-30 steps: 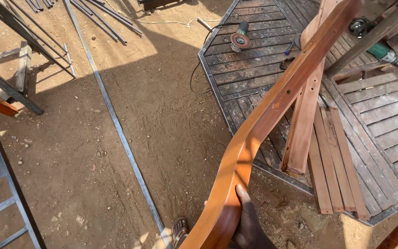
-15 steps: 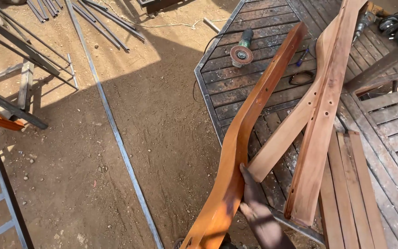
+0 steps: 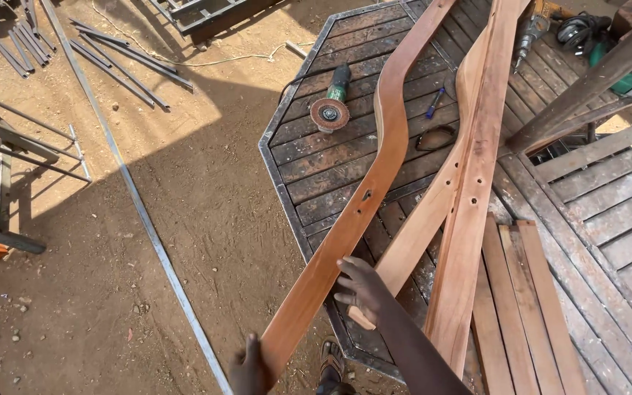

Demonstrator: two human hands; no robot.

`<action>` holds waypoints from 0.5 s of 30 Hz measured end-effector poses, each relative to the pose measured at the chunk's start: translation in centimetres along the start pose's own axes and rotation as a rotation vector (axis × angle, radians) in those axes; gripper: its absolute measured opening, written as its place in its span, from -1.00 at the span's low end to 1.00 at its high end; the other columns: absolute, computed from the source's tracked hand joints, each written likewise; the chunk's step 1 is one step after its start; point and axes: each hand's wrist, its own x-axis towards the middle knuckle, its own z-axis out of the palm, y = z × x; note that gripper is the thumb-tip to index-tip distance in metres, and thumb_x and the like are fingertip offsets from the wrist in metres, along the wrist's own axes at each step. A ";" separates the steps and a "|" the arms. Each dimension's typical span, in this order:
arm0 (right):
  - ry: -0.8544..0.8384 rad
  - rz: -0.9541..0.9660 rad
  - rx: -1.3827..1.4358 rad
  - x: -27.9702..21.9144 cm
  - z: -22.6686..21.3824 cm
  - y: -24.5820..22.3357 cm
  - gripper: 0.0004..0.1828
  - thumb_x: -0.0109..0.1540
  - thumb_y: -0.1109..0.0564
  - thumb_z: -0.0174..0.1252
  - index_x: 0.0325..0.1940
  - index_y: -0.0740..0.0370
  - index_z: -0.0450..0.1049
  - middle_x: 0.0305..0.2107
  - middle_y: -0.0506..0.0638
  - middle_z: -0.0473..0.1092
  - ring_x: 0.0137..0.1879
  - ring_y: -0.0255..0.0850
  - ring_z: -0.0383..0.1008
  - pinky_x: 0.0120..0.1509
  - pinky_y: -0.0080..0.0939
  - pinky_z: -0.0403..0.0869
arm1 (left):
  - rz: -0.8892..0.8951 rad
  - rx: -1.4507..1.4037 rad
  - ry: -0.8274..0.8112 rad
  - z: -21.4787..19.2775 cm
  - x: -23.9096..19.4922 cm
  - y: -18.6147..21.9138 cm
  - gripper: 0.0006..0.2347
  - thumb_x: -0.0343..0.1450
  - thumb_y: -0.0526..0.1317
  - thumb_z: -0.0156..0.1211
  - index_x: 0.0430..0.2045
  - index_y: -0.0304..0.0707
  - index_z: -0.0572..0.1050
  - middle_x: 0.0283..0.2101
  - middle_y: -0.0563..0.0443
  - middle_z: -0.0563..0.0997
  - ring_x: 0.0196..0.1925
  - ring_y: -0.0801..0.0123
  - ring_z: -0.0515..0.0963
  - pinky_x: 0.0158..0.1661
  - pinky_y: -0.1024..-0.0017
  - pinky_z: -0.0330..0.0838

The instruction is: Sanding a wooden plank using an angle grinder on a metal workbench

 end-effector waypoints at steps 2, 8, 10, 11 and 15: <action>0.008 -0.010 -0.110 -0.2 0.7 0.6 -0.01 0.10 -0.24 0.16 0.56 0.07 0.06 0.50 0.10 0.08 0.55 0.10 0.16 0.30 0.17 0.45 | -0.061 -0.107 -0.107 2.6 -4.4 6.0 -0.53 0.35 0.17 0.19 -0.23 -0.35 0.53 -0.26 -0.20 0.61 -0.26 0.13 0.54 -0.31 0.24 0.38; 0.035 -0.219 -1.112 -2.9 2.0 2.3 -0.16 0.32 -0.05 0.07 0.59 0.15 -0.14 0.59 -0.11 -0.38 0.65 -0.07 -0.17 0.51 0.09 0.21 | 0.180 0.026 -0.509 10.4 -0.9 5.0 -0.47 0.31 -0.06 0.39 0.13 -0.26 0.40 -0.21 -0.14 0.60 -0.32 0.25 0.55 -0.37 0.31 0.41; 0.047 -0.324 -1.354 -1.0 1.4 4.2 -0.14 0.35 0.05 0.11 0.58 0.30 -0.20 0.59 -0.04 -0.51 0.66 -0.02 -0.27 0.43 0.04 0.31 | 0.241 0.079 -0.604 10.4 -1.1 5.4 -0.42 0.33 -0.11 0.41 0.21 -0.32 0.36 -0.32 -0.16 0.57 -0.43 0.28 0.50 -0.45 0.35 0.35; 0.078 -0.387 -1.356 -0.3 1.4 4.8 -0.15 0.34 -0.02 0.11 0.55 0.36 -0.14 0.59 0.05 -0.46 0.63 0.05 -0.20 0.41 0.07 0.32 | 0.171 0.086 -0.614 10.0 -1.6 5.8 -0.42 0.35 -0.09 0.35 0.26 -0.23 0.30 -0.26 -0.14 0.51 -0.34 0.26 0.50 -0.40 0.33 0.35; 0.075 -0.370 -1.347 -0.3 1.6 4.4 -0.13 0.31 -0.15 0.13 0.52 0.37 -0.03 0.59 0.04 -0.40 0.56 0.07 0.02 0.40 0.14 0.30 | 0.048 -0.031 -0.631 10.2 -1.0 5.0 -0.48 0.43 -0.11 0.25 0.30 -0.13 0.26 0.00 -0.13 0.55 -0.06 0.22 0.60 -0.12 0.21 0.50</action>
